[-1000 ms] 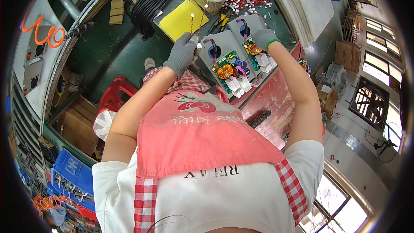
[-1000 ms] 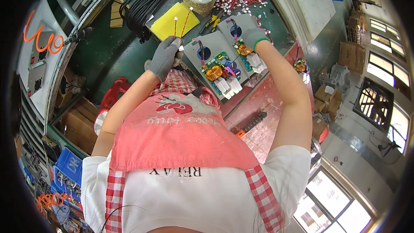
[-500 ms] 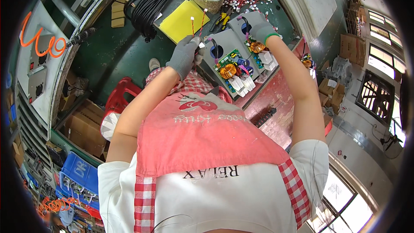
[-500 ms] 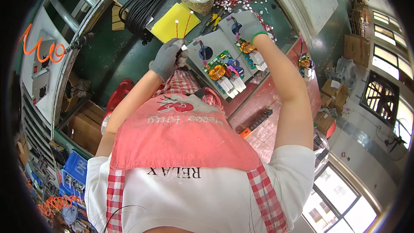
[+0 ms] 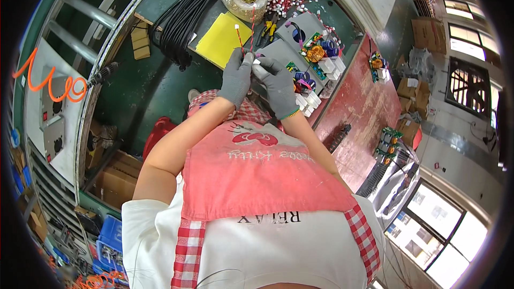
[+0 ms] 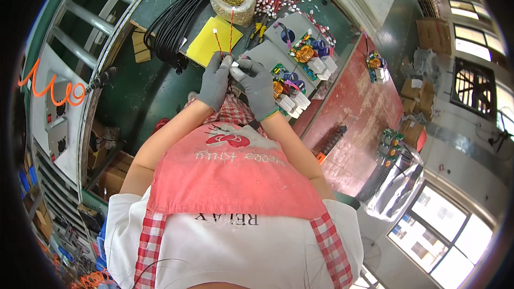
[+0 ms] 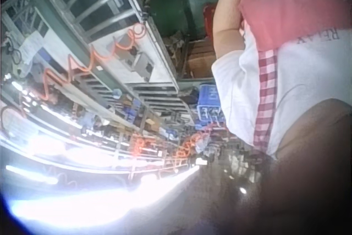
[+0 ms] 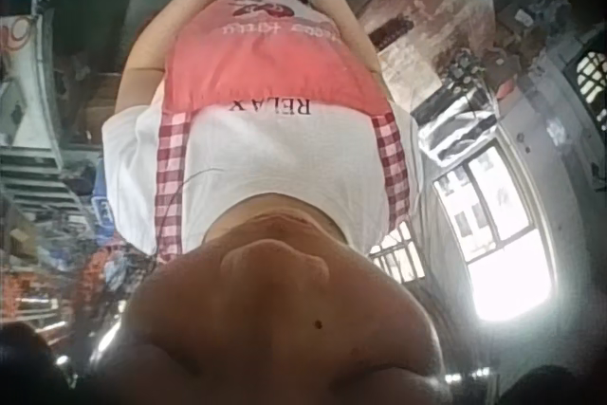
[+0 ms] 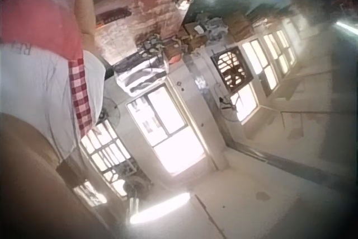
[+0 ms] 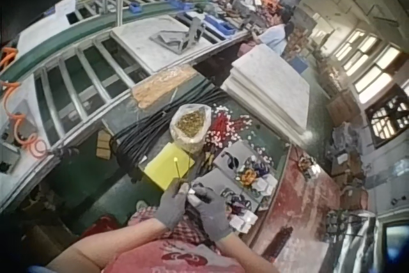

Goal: The person uses a pneumatic screwdriver to fasten screws into metal electrical enclosures on a workbench. They then move to a different station to assemble a circuit board, using a heat gun to apply heat to components and attaching wires to the board.

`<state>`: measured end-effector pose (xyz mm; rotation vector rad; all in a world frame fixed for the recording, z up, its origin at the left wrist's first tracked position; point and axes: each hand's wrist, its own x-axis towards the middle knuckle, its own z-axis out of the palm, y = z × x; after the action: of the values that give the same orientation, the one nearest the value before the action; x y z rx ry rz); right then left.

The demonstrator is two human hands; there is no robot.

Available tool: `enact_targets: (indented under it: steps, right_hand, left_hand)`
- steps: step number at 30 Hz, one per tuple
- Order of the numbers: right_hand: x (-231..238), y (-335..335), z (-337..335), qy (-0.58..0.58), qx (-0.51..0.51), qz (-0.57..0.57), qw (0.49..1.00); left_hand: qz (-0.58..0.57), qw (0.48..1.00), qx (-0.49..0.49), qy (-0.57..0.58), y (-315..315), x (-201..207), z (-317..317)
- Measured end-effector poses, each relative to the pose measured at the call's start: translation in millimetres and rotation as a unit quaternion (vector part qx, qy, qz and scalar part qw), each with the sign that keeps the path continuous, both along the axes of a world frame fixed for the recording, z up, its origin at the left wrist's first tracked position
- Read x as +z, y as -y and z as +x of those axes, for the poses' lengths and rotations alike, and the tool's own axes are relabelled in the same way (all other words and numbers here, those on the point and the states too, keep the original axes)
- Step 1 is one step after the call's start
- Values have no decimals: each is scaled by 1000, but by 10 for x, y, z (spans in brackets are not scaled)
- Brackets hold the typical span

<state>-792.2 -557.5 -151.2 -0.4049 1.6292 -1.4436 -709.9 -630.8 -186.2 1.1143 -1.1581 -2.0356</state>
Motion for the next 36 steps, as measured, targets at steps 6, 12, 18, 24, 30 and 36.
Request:
enact_targets:
  steps: [6,12,18,24,30,36]
  right_hand:
    - [-46,-172,-401,-491,169,76,851]
    - [87,-188,-866,-492,277,256,785]
    - [-266,-199,-866,-558,441,413,569]
    - [-393,-211,-887,-566,429,419,565]
    - [-421,-234,-918,-568,420,406,579]
    - [-437,-210,-971,-540,435,409,593]
  left_hand:
    - [136,987,52,-73,0,49,85]
    - [153,988,5,-35,171,-40,371]
    - [157,986,-18,-45,121,-63,572]
    - [172,985,-10,-32,134,-68,733]
    - [178,983,-10,-48,117,-86,761]
    - [182,981,-17,-60,99,-126,750]
